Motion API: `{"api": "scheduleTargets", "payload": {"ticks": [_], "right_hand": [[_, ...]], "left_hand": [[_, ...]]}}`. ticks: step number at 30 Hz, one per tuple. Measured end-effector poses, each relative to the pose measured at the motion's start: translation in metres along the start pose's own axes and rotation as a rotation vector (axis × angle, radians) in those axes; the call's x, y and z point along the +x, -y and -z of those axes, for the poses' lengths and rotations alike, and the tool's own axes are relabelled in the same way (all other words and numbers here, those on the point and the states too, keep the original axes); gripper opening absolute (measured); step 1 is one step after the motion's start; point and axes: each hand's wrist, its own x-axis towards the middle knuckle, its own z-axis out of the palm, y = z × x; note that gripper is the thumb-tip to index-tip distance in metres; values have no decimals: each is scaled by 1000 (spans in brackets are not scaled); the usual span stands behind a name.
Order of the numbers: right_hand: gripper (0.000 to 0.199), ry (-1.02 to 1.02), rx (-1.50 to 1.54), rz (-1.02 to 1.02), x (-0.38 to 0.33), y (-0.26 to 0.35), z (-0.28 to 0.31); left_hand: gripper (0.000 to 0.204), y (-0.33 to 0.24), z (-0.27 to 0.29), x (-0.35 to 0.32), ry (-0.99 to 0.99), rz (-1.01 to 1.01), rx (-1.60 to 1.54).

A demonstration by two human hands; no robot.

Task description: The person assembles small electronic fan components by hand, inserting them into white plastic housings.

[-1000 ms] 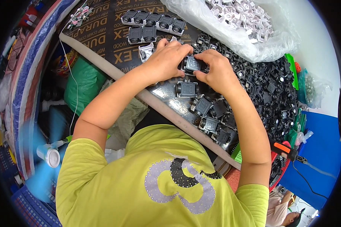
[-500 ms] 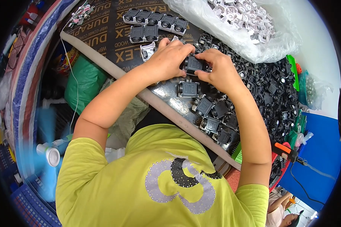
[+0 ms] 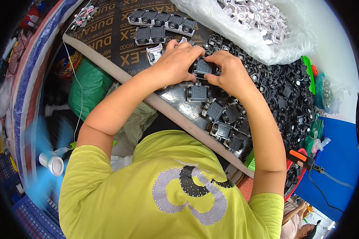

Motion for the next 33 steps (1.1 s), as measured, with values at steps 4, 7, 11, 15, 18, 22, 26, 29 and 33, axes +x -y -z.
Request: {"api": "scheduleTargets", "payload": {"ticks": [4,7,11,15,18,22,26,29,33], "right_hand": [[46,91,-1,-77,1,2,3],[47,62,-14,-10,0,-7,1],[46,49,-96,-10,-8,-13,-7],[47,1,-108,-80,-12,-8,-15],[54,-133,-52,-32,-19,-12,-8],[43,-376,-267,-631,-27,-35,62],[33,-233,-817,-1037,-77,-126,131],[35,-145,-827,-1234,-116,-180,132],[31,-216,-842,-1173,-112,-188,109]], "left_hand": [[76,-1,1,0,12,5,1],[75,-3,2,0,12,1,5],[72,-4,0,1,11,-25,4],[69,-8,3,1,-13,-89,11],[62,-16,15,-2,-9,-136,12],[41,-8,19,-10,28,-215,121],[36,-7,21,-5,9,-261,120],[34,-1,22,1,-15,-346,114],[22,29,43,1,-142,-232,-75]]}}
